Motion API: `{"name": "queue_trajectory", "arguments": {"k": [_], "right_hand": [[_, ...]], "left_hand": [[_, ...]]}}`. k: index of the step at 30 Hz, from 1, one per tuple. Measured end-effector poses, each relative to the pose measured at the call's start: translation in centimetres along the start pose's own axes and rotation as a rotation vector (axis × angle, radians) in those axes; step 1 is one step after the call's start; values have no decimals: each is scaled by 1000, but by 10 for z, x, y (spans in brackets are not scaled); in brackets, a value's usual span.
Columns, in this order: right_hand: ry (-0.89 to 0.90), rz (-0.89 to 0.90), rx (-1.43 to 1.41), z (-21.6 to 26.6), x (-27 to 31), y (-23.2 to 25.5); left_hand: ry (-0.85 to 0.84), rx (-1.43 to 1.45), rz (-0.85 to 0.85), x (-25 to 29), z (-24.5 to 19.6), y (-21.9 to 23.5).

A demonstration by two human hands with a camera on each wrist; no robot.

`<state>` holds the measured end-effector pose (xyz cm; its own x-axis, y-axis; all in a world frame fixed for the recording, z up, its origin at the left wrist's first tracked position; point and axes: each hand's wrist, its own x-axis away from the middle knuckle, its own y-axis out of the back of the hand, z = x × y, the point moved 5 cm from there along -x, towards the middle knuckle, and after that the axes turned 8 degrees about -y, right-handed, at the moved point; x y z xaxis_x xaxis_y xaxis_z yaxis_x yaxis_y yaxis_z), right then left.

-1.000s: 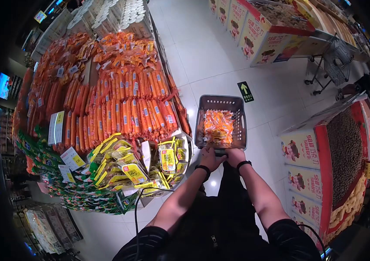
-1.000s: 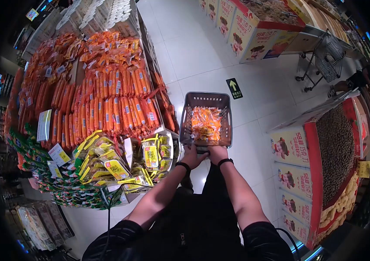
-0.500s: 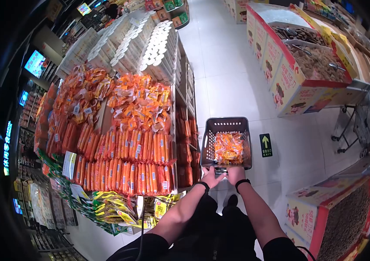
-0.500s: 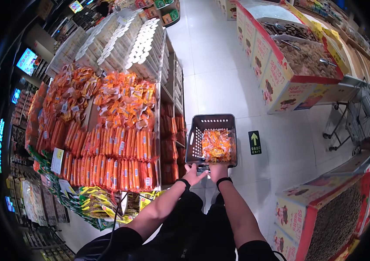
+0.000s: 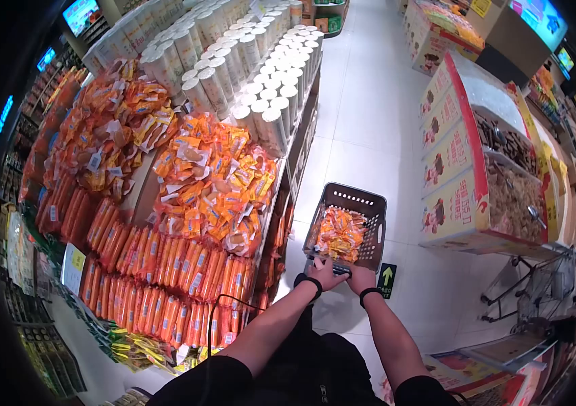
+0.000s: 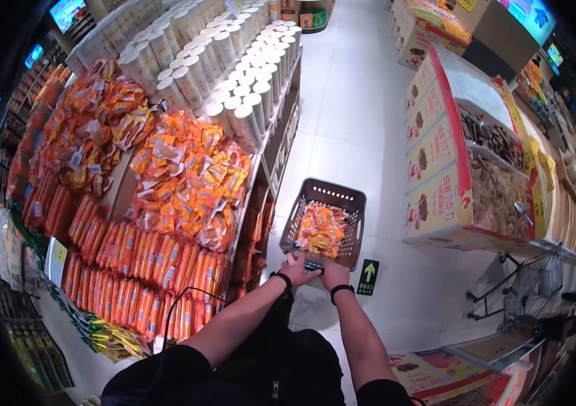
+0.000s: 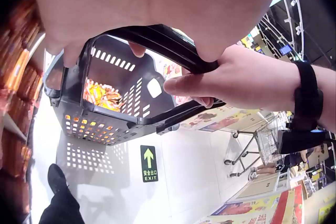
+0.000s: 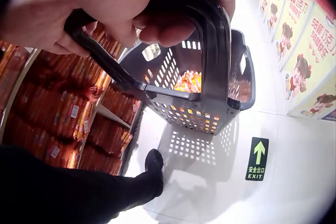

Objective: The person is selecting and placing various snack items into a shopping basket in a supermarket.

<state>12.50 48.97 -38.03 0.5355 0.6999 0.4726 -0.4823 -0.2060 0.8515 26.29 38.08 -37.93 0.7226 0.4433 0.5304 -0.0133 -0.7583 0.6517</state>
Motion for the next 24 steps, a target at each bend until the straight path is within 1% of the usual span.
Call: {"name": "queue_trajectory", "arguments": {"k": [2,5,9,10,12,14,17,18,19,21,22,23,24], "right_hand": [[-33,51,51,1,-33,21],[-68,83,19,-2,-75,43],[-89,7,3,-6,-126,77],[-92,9,43,-7,-141,83],[-71,-5,44,-11,-169,98],[-39,-30,37,-14,-202,114],[-8,-49,16,-20,-254,139],[28,-49,28,-22,-273,148],[62,-79,-11,-27,-294,154],[114,-122,-101,-39,-333,158],[135,-86,-79,-41,-347,169],[105,-14,-42,-43,-364,179],[130,-16,-52,-43,-376,194]], "left_hand": [[7,-5,9,-33,-6,18],[3,21,8,-70,-15,43],[44,-24,35,-123,-32,74],[30,23,56,-139,-32,81],[21,51,59,-168,-36,94],[6,40,22,-196,-44,115],[-11,34,16,-243,-57,145],[-6,44,4,-264,-57,151],[5,44,1,-283,-56,154],[41,90,-12,-309,-76,182],[43,95,-14,-326,-78,190],[50,102,-15,-342,-82,199],[63,114,-22,-358,-87,210]]}}
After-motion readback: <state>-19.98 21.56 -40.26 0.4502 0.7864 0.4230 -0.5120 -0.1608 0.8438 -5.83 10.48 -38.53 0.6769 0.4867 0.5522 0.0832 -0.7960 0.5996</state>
